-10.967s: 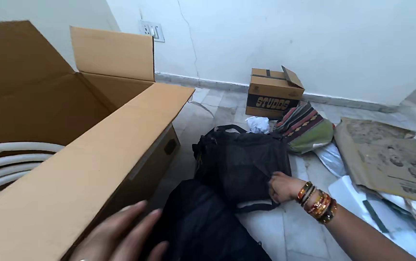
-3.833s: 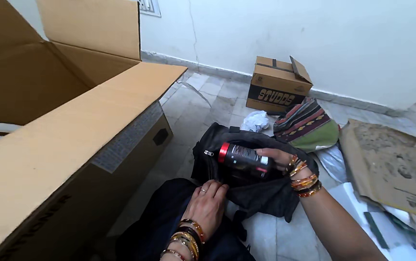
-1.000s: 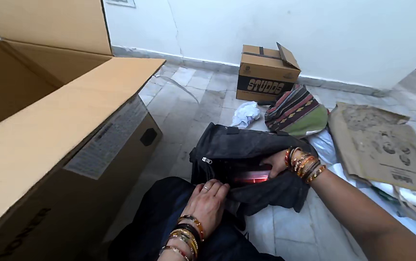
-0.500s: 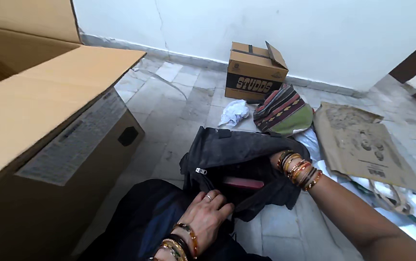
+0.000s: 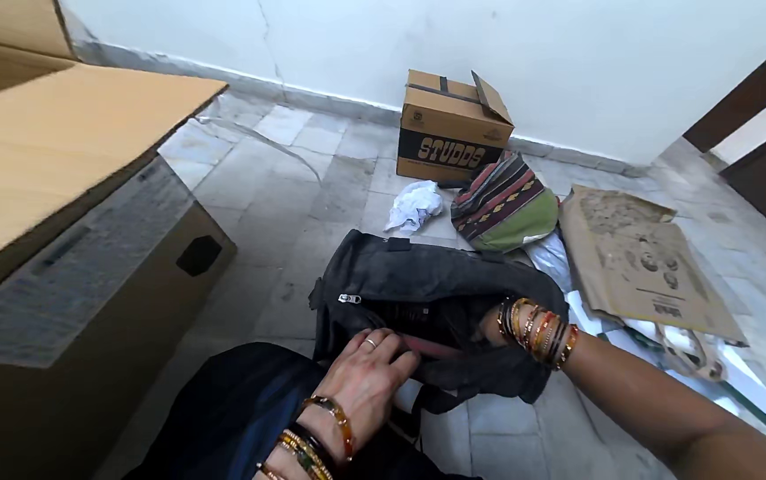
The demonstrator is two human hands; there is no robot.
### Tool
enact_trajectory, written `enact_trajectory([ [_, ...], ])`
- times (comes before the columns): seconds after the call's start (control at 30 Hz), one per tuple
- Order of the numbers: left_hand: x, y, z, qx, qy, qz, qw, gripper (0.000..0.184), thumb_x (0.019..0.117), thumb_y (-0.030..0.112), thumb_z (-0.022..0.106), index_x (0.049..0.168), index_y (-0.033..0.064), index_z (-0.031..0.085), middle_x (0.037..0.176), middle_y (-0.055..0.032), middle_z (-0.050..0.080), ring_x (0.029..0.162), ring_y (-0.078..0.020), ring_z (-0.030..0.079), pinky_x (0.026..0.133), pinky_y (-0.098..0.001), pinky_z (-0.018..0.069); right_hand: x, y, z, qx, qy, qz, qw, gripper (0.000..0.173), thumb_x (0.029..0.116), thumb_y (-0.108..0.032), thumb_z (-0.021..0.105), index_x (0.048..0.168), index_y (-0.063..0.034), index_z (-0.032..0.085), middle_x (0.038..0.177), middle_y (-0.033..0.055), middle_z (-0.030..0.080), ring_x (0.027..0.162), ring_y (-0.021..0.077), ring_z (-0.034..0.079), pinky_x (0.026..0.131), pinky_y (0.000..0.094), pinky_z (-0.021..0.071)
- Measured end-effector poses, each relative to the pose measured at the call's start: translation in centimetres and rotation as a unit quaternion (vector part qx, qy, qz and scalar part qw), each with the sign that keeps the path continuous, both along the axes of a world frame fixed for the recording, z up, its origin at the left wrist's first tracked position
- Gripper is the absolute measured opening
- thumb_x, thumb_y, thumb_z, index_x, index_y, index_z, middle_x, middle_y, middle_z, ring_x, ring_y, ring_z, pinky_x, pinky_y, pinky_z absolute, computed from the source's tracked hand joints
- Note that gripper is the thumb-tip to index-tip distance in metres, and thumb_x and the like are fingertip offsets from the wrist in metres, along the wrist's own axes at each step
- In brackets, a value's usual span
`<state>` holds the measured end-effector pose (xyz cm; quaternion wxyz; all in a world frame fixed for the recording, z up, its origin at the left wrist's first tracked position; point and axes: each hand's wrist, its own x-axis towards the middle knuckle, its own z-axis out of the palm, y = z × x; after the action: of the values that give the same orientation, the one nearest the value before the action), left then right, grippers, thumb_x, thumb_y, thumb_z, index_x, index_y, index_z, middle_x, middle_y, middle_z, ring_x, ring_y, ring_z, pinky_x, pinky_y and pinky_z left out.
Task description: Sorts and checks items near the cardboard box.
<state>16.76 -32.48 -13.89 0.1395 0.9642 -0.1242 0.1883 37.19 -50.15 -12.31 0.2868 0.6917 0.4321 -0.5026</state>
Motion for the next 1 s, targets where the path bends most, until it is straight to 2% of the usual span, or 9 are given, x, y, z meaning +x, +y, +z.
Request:
enact_trajectory([
  [0.13, 0.3, -0.1, -0.3, 0.000, -0.021, 0.024, 0.999, 0.028, 0.0808, -0.001, 0.059, 0.096, 0.0155, 0.076, 0.095, -0.0077, 0.074, 0.099, -0.0318, 0.073, 0.086, -0.0507, 0.0594, 0.3, -0.3, 0.2, 0.000, 0.026, 0.025, 0.999, 0.037, 0.1087, -0.009, 0.041, 0.139, 0.0064, 0.056, 0.140, 0.0304, 0.056, 0.134, 0.0428, 0.051, 0.111, 0.0561, 0.0364],
  [0.23, 0.2, -0.3, -0.5, 0.005, -0.024, 0.031, 0.999, 0.028, 0.0811, 0.000, 0.058, 0.095, 0.0158, 0.076, 0.096, -0.0074, 0.074, 0.099, -0.0314, 0.073, 0.086, -0.0507, 0.0593, 0.6, -0.8, -1.9, 0.037, 0.017, -0.021, 0.999, 0.037, 0.1090, -0.016, 0.044, 0.130, 0.0091, 0.060, 0.131, 0.0319, 0.060, 0.127, 0.0446, 0.056, 0.106, 0.0590, 0.0405],
  [0.33, 0.1, -0.5, -0.5, 0.005, -0.021, 0.034, 0.999, 0.029, 0.0798, 0.000, 0.058, 0.095, 0.0152, 0.076, 0.096, -0.0074, 0.074, 0.100, -0.0316, 0.073, 0.087, -0.0510, 0.0591, 0.2, 0.0, -2.6, 0.041, -0.045, -0.109, 0.992, 0.061, 0.1038, -0.038, 0.058, 0.140, 0.0110, 0.049, 0.138, 0.0345, 0.055, 0.132, 0.0475, 0.052, 0.108, 0.0632, 0.0386],
  [0.4, -0.1, -0.6, -0.5, 0.007, -0.023, 0.034, 0.999, 0.029, 0.0795, -0.001, 0.058, 0.095, 0.0151, 0.077, 0.095, -0.0074, 0.074, 0.099, -0.0315, 0.074, 0.086, -0.0506, 0.0594, 0.1, 0.6, -2.4, 0.023, -0.080, -0.138, 0.987, 0.059, 0.1045, -0.023, 0.057, 0.150, 0.0091, 0.038, 0.146, 0.0343, 0.048, 0.138, 0.0475, 0.046, 0.112, 0.0613, 0.0351],
  [0.47, -0.3, -1.0, -0.5, 0.008, -0.027, 0.033, 0.999, 0.031, 0.0797, 0.000, 0.058, 0.098, 0.0159, 0.077, 0.095, -0.0066, 0.075, 0.098, -0.0302, 0.074, 0.085, -0.0496, 0.0598, 0.4, 0.9, -2.8, 0.004, -0.101, -0.100, 0.990, 0.043, 0.1049, -0.011, 0.051, 0.143, 0.0100, 0.048, 0.141, 0.0333, 0.053, 0.132, 0.0479, 0.052, 0.107, 0.0633, 0.0396],
  [0.57, -0.9, -1.9, -0.8, 0.005, -0.030, 0.028, 0.999, 0.028, 0.0812, 0.002, 0.060, 0.099, 0.0157, 0.077, 0.093, -0.0074, 0.074, 0.097, -0.0304, 0.074, 0.084, -0.0503, 0.0596, 2.0, 0.1, -4.5, 0.021, -0.101, -0.065, 0.993, 0.032, 0.1033, -0.013, 0.055, 0.125, 0.0094, 0.063, 0.128, 0.0318, 0.062, 0.123, 0.0486, 0.058, 0.100, 0.0678, 0.0430],
  [0.7, -2.3, -2.4, -1.1, 0.015, -0.018, 0.023, 0.999, 0.025, 0.0794, 0.007, 0.064, 0.097, 0.0199, 0.077, 0.092, -0.0054, 0.073, 0.097, -0.0292, 0.073, 0.084, -0.0505, 0.0589, 1.2, 0.0, -1.7, 0.124, -0.129, -0.215, 0.960, 0.034, 0.1063, -0.016, 0.048, 0.122, 0.0098, 0.064, 0.126, 0.0300, 0.063, 0.122, 0.0447, 0.060, 0.102, 0.0626, 0.0438],
  [0.8, -3.0, -2.7, -1.1, 0.019, -0.005, 0.011, 1.000, 0.024, 0.0788, 0.009, 0.066, 0.096, 0.0220, 0.077, 0.093, -0.0048, 0.073, 0.099, -0.0294, 0.073, 0.086, -0.0515, 0.0584, 0.0, 0.0, 1.4, 0.260, -0.214, -0.269, 0.902, 0.035, 0.1051, -0.024, 0.051, 0.118, 0.0034, 0.069, 0.121, 0.0263, 0.068, 0.118, 0.0425, 0.063, 0.098, 0.0622, 0.0473],
  [1.0, -3.0, -2.7, -1.4, 0.026, -0.022, 0.020, 0.999, 0.025, 0.0817, 0.010, 0.062, 0.096, 0.0232, 0.077, 0.093, -0.0038, 0.073, 0.099, -0.0279, 0.073, 0.087, -0.0500, 0.0582, 0.4, 0.4, 2.8, 0.273, -0.235, -0.304, 0.882, 0.038, 0.1070, -0.025, 0.050, 0.123, 0.0050, 0.066, 0.122, 0.0270, 0.068, 0.118, 0.0427, 0.064, 0.099, 0.0597, 0.0477],
])
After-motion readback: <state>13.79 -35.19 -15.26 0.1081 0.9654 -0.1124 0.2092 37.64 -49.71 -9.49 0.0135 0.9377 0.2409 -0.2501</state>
